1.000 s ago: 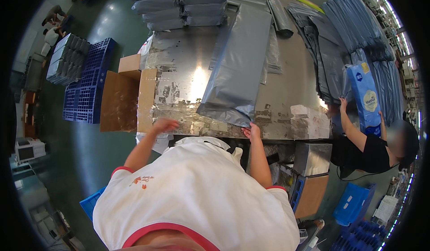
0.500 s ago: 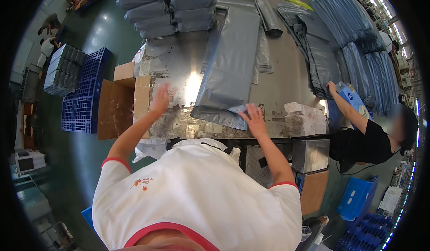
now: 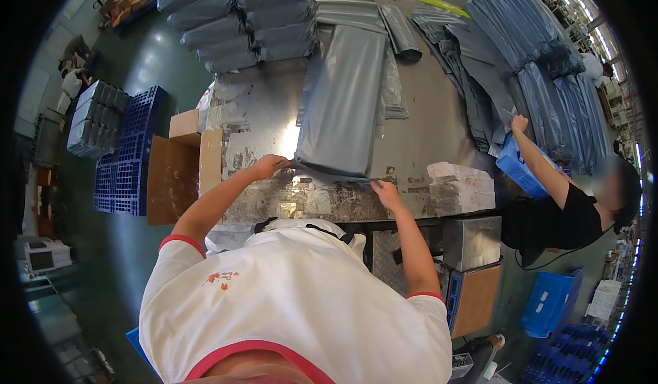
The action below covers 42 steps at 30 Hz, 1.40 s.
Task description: The person places blue packages of toilet paper into grey plastic bags, folds the bags over, and stacks them on the table.
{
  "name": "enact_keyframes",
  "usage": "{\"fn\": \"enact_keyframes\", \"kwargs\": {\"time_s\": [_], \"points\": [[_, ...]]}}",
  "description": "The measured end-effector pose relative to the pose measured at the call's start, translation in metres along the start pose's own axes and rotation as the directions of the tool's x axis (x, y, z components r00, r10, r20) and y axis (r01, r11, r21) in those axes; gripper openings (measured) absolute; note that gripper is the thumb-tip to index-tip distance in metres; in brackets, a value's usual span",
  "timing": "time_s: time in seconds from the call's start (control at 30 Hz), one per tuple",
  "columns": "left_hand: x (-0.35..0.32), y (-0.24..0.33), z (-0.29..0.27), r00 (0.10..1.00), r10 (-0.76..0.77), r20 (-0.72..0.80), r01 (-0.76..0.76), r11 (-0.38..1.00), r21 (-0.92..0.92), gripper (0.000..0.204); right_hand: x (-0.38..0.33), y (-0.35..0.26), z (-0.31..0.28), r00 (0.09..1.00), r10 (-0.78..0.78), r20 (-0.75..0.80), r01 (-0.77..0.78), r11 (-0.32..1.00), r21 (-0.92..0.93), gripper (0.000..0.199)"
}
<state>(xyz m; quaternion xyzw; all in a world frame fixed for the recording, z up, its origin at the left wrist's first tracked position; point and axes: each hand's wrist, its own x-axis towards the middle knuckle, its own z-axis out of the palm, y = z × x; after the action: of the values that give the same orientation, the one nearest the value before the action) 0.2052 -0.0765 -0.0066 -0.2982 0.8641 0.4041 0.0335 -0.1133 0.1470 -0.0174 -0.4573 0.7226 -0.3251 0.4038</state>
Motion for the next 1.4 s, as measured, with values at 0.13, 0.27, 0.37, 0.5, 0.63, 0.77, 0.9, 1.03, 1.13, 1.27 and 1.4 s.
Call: {"fn": "enact_keyframes", "kwargs": {"time_s": [0.13,0.27,0.37,0.5,0.63,0.77,0.9,1.03,1.13,1.27,1.4], "points": [[0.014,-0.019,0.021,0.956,-0.287,0.054,0.268,0.79,-0.552,0.037,0.03,0.026,0.008,0.977,0.192,0.093,-0.213,0.899,0.384,0.04],[0.051,-0.034,0.069,0.878,-0.476,-0.052,0.234,0.52,-0.821,0.034,0.063,0.018,0.047,0.906,0.388,-0.169,-0.276,0.844,0.46,0.036],[0.093,-0.033,0.09,0.794,-0.435,-0.423,0.201,0.846,-0.493,0.034,0.09,0.07,0.063,0.867,0.273,-0.417,-0.127,0.93,0.346,0.04],[0.066,0.042,0.039,0.908,-0.317,0.273,0.22,-0.195,-0.956,0.052,0.079,0.007,0.067,0.917,0.392,0.069,-0.154,0.191,0.969,0.052],[0.06,0.056,-0.005,0.98,-0.08,0.184,0.19,0.077,-0.979,0.061,0.067,-0.048,0.021,0.958,0.184,0.218,-0.267,0.301,0.916,0.047],[0.065,0.079,-0.035,0.992,-0.122,0.023,0.043,0.164,-0.986,0.061,0.065,-0.092,-0.008,0.972,0.173,0.158,-0.204,0.292,0.934,0.046],[0.037,0.12,-0.071,0.98,-0.133,-0.149,-0.096,0.345,-0.934,0.069,0.049,-0.122,-0.014,0.996,0.081,0.025,-0.044,0.24,0.97,0.047],[0.0,0.15,-0.095,0.948,-0.009,-0.319,-0.267,0.525,-0.808,0.078,0.021,-0.162,-0.02,0.947,-0.063,-0.315,0.317,0.356,0.879,0.058],[-0.027,0.179,-0.133,0.869,0.117,-0.481,-0.455,0.572,-0.682,0.088,0.018,-0.217,-0.039,0.873,-0.25,-0.42,0.486,0.355,0.799,0.063],[-0.031,0.216,-0.205,0.66,0.387,-0.644,-0.724,0.555,-0.409,0.102,0.056,-0.274,-0.099,0.846,-0.226,-0.483,0.534,0.35,0.77,0.051],[-0.03,0.254,-0.303,0.468,0.529,-0.708,-0.823,0.553,-0.131,0.105,0.081,-0.428,-0.153,0.771,-0.44,-0.461,0.603,0.268,0.752,0.037]]}}
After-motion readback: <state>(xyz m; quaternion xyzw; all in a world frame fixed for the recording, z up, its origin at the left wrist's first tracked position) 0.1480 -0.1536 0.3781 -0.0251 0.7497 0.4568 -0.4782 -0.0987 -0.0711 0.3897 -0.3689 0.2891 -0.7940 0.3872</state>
